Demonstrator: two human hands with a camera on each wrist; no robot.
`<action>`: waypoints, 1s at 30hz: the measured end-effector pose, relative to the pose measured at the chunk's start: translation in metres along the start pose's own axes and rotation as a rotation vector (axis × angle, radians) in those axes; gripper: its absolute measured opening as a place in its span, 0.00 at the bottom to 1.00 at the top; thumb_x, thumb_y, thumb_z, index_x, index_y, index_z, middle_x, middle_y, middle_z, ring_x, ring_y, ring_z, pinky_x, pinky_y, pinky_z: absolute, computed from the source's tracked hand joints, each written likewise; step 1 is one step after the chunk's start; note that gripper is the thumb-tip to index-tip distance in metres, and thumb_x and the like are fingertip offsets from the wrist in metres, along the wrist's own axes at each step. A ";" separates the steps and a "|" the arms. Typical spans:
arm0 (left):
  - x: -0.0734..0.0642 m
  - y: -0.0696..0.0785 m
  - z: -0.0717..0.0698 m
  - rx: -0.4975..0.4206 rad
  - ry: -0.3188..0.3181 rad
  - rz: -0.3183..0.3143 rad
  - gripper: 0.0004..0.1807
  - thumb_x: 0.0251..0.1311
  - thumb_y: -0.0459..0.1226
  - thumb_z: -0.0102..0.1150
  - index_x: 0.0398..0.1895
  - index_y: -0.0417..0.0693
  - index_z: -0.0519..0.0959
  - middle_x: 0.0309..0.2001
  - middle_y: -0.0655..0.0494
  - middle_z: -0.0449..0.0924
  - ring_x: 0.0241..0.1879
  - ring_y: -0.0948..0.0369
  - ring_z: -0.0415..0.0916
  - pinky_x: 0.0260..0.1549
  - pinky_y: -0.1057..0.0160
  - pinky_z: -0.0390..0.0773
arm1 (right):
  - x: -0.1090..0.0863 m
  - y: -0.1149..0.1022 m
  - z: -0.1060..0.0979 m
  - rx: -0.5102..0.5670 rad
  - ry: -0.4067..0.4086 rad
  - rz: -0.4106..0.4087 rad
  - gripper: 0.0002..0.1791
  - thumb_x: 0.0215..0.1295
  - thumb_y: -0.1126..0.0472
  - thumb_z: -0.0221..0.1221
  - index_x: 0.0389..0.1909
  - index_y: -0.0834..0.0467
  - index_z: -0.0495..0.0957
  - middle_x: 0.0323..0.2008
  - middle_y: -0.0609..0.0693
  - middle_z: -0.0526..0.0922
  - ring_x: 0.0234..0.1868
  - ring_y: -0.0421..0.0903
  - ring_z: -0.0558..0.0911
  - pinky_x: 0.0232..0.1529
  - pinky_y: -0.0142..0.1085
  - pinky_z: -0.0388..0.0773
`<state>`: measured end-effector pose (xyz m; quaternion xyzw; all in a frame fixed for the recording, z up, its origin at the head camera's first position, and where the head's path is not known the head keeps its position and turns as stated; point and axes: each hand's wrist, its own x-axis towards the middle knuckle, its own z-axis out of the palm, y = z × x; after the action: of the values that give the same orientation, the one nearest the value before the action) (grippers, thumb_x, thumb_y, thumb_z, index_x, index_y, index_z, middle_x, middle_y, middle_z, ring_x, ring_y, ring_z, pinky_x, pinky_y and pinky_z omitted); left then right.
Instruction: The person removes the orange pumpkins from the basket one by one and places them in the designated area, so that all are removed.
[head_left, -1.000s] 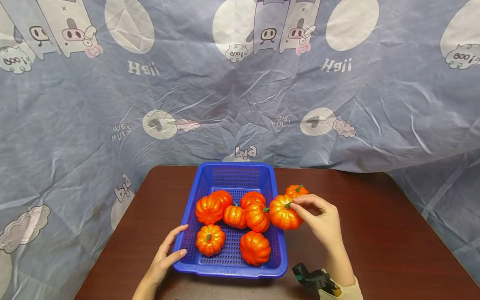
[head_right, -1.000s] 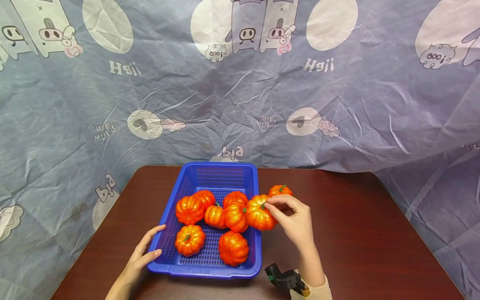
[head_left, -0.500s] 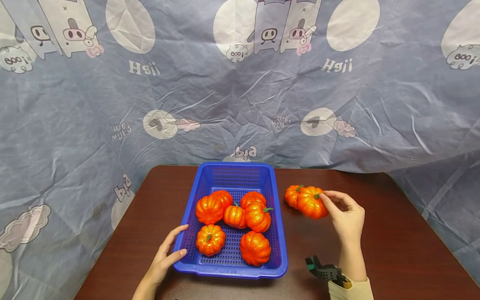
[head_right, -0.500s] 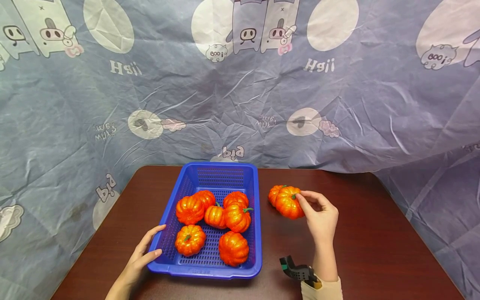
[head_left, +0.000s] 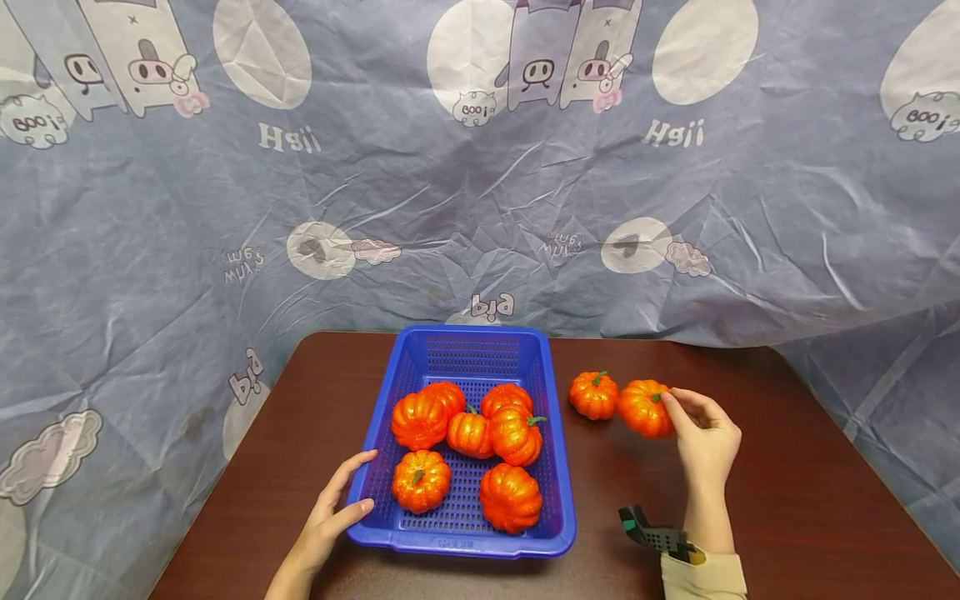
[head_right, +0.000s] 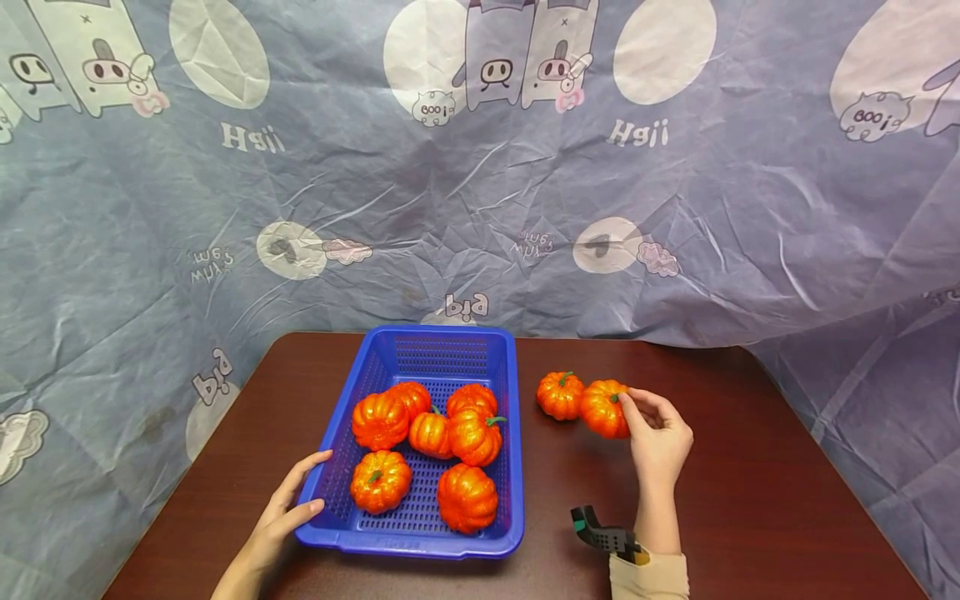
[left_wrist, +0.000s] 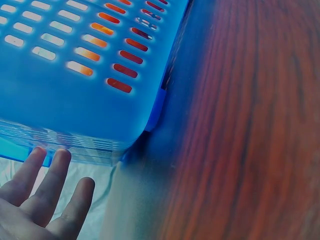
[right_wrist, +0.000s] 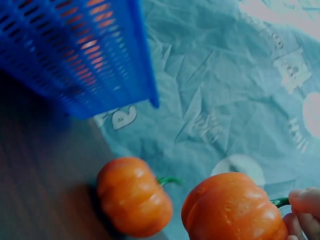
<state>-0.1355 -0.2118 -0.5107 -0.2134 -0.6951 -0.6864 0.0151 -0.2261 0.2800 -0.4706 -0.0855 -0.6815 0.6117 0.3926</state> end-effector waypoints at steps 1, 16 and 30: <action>0.000 0.000 0.000 -0.001 -0.004 0.007 0.31 0.59 0.27 0.47 0.67 0.37 0.57 0.59 0.33 0.63 0.52 0.53 0.72 0.44 0.54 0.77 | 0.004 0.018 -0.002 -0.018 0.006 -0.006 0.15 0.47 0.62 0.72 0.36 0.65 0.84 0.27 0.44 0.85 0.26 0.36 0.82 0.28 0.22 0.75; 0.000 0.002 0.000 -0.014 0.001 0.003 0.31 0.59 0.27 0.47 0.68 0.38 0.57 0.59 0.33 0.63 0.52 0.53 0.72 0.44 0.54 0.77 | -0.007 0.037 -0.001 -0.092 0.048 0.067 0.12 0.50 0.63 0.70 0.36 0.64 0.84 0.26 0.36 0.83 0.27 0.29 0.81 0.30 0.19 0.74; 0.000 0.002 0.001 -0.027 -0.001 0.001 0.31 0.59 0.26 0.46 0.68 0.39 0.57 0.58 0.33 0.63 0.52 0.51 0.72 0.44 0.53 0.77 | -0.002 0.056 -0.016 -0.264 -0.178 0.117 0.27 0.46 0.57 0.72 0.50 0.59 0.79 0.42 0.46 0.82 0.36 0.29 0.78 0.35 0.16 0.71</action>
<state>-0.1342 -0.2110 -0.5091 -0.2144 -0.6857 -0.6955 0.0121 -0.2348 0.3044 -0.5225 -0.1214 -0.7820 0.5436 0.2796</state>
